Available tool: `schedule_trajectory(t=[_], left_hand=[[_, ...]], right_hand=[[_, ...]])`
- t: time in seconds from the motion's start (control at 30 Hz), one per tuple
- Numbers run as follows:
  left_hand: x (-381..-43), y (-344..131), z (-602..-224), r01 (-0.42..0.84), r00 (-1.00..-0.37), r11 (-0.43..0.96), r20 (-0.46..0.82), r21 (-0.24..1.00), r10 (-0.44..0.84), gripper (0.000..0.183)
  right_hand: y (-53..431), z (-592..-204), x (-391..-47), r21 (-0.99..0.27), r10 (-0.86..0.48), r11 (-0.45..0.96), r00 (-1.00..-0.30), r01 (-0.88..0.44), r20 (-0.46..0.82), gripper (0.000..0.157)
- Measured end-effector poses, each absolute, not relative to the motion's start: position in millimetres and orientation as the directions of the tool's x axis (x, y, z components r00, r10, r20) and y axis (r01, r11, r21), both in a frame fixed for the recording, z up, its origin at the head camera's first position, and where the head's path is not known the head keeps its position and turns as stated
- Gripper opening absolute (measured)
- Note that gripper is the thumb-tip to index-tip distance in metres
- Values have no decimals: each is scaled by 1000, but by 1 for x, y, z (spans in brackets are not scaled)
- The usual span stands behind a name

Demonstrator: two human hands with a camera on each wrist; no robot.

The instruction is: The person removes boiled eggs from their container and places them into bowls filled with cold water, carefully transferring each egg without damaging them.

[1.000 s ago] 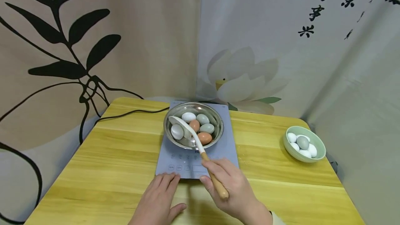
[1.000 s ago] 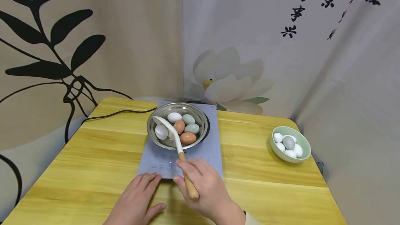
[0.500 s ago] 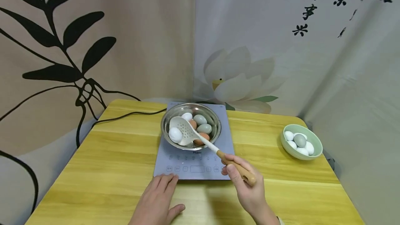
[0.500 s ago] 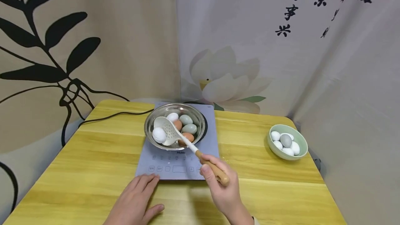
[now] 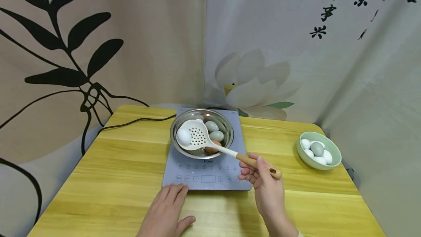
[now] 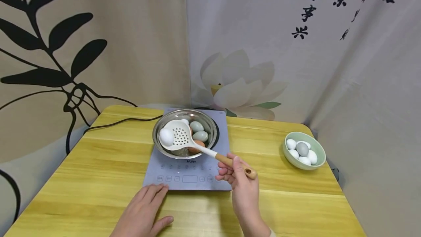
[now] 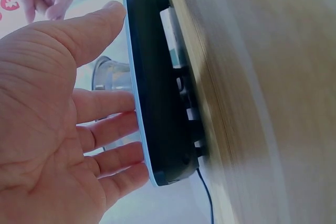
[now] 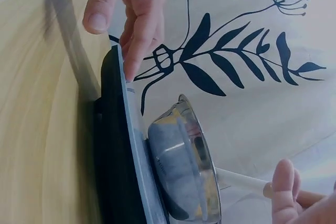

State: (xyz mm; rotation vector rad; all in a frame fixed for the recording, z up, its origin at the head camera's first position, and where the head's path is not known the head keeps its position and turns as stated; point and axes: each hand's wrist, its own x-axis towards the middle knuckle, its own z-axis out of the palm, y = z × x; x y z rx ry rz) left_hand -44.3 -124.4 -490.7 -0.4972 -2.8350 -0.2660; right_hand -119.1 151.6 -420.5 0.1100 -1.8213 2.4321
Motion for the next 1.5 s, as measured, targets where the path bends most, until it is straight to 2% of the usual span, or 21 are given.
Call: schedule_trajectory(t=[0.23,0.37,0.6,0.73,0.9,1.03,1.2,1.33,1.5], left_hand=[[-45,-122,-491,362,-909,923,270,134,317,82],[-45,-122,-492,364,-910,922,260,130,322,82],[-45,-121,-493,362,-915,922,240,134,324,82],[-45,-122,-493,363,-914,923,242,130,325,83],[-44,-125,-492,351,-918,929,239,114,317,83],[-43,-128,-492,331,-926,937,229,110,300,83],[-45,-127,-492,342,-921,933,238,110,309,84],[-46,-124,-492,347,-918,931,241,110,314,84],[-48,-121,-491,341,-926,930,220,134,307,85]], right_hand=[[172,-414,-122,-938,61,-341,-997,-64,46,46],[196,-408,-122,-907,115,-413,-993,-81,36,46],[267,-403,-116,-750,229,-626,-970,-214,85,41],[316,-402,-111,-645,387,-696,-922,-315,33,39],[366,-401,-110,-677,639,-609,-762,-413,-109,38],[395,-405,-113,-734,738,-507,-667,-452,-100,34],[420,-412,-114,-772,806,-423,-587,-475,-81,28],[429,-416,-112,-820,830,-369,-552,-438,-79,26],[425,-417,-109,-884,842,-216,-537,-415,46,26]])
